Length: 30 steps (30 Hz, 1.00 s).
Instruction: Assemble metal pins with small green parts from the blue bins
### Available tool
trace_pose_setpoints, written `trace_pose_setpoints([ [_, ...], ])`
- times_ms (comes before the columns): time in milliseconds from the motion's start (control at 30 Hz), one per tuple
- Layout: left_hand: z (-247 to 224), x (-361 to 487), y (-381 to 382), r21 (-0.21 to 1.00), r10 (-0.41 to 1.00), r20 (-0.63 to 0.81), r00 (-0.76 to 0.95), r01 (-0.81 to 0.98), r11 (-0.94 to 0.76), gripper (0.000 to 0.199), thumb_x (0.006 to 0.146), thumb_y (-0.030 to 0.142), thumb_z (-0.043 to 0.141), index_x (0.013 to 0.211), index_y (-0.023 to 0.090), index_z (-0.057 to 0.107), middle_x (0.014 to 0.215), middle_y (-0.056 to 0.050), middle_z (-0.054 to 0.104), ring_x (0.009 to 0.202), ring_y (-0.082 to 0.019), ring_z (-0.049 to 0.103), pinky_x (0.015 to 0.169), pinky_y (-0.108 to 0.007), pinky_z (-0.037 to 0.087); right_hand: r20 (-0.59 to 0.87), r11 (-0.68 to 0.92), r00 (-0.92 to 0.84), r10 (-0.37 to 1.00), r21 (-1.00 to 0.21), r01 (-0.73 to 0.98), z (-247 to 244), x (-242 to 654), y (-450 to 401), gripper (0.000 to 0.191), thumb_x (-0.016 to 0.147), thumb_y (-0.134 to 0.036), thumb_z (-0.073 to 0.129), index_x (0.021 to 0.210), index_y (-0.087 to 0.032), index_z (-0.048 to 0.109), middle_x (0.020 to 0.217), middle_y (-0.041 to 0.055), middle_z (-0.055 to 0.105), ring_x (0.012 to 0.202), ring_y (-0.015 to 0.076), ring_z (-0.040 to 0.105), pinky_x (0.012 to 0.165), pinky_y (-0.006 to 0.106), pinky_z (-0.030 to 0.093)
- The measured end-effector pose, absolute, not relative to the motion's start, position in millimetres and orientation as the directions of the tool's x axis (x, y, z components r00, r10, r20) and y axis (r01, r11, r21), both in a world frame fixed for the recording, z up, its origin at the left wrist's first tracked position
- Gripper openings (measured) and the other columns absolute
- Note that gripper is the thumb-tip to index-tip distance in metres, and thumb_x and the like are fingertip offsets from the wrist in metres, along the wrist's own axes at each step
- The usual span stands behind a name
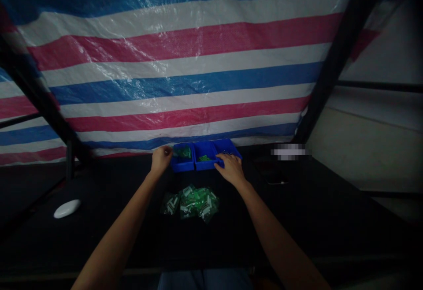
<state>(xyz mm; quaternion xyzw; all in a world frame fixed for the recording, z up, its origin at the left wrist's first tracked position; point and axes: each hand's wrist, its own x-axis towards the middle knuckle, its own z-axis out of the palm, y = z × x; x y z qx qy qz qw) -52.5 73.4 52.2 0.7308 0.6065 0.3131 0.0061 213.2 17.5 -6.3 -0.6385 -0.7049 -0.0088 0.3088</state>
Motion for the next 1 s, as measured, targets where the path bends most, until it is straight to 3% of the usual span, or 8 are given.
trace_pose_setpoints([
  [200,45,-52,65,0.279,0.929,0.343,0.137,0.93,-0.241,0.047,0.068,0.021,0.055,0.114,0.017,0.046,0.082,-0.005,0.064,0.076,-0.019,0.06,0.067,-0.026,0.042,0.442,0.186,0.003,0.897,-0.384,0.904,-6,213,16,0.033,0.076,-0.036,0.049,0.108,-0.025,0.053,0.105,0.0041,0.059,0.099,0.0225,0.046,0.086,0.038,0.023],
  [400,56,-48,79,0.132,0.963,0.183,0.196,0.966,-0.221,0.035,0.063,0.027,0.059,0.096,0.014,0.058,0.088,-0.01,0.064,0.082,-0.023,0.059,0.067,-0.027,0.042,0.449,0.196,-0.001,0.894,-0.388,0.901,-6,213,16,0.034,0.076,-0.035,0.05,0.108,-0.024,0.053,0.104,0.0038,0.06,0.1,0.0225,0.046,0.087,0.037,0.023],
  [667,52,-48,81,0.216,0.914,0.389,0.119,0.952,-0.216,0.021,0.072,0.029,0.053,0.087,0.014,0.058,0.08,-0.008,0.063,0.076,-0.019,0.058,0.065,-0.025,0.039,0.426,0.182,-0.004,0.905,-0.379,0.907,-3,211,14,0.032,0.076,-0.035,0.05,0.105,-0.023,0.054,0.103,0.0059,0.059,0.1,0.0232,0.046,0.088,0.039,0.022],
  [833,44,-46,67,0.192,0.944,0.319,0.079,0.971,-0.146,0.026,0.072,0.037,0.055,0.09,0.019,0.054,0.08,-0.004,0.063,0.077,-0.019,0.058,0.064,-0.025,0.039,0.406,0.183,-0.017,0.914,-0.372,0.91,1,210,11,0.029,0.077,-0.036,0.049,0.102,-0.021,0.055,0.1,0.0073,0.059,0.099,0.0233,0.047,0.087,0.039,0.024],
  [1000,39,-46,61,0.109,0.937,0.332,0.111,0.982,-0.155,0.034,0.074,0.049,0.046,0.087,0.019,0.054,0.087,-0.008,0.06,0.085,-0.022,0.056,0.069,-0.028,0.04,0.402,0.191,-0.033,0.915,-0.359,0.913,3,209,10,0.028,0.076,-0.036,0.049,0.099,-0.02,0.056,0.099,0.0073,0.06,0.098,0.0245,0.047,0.086,0.039,0.025],
])
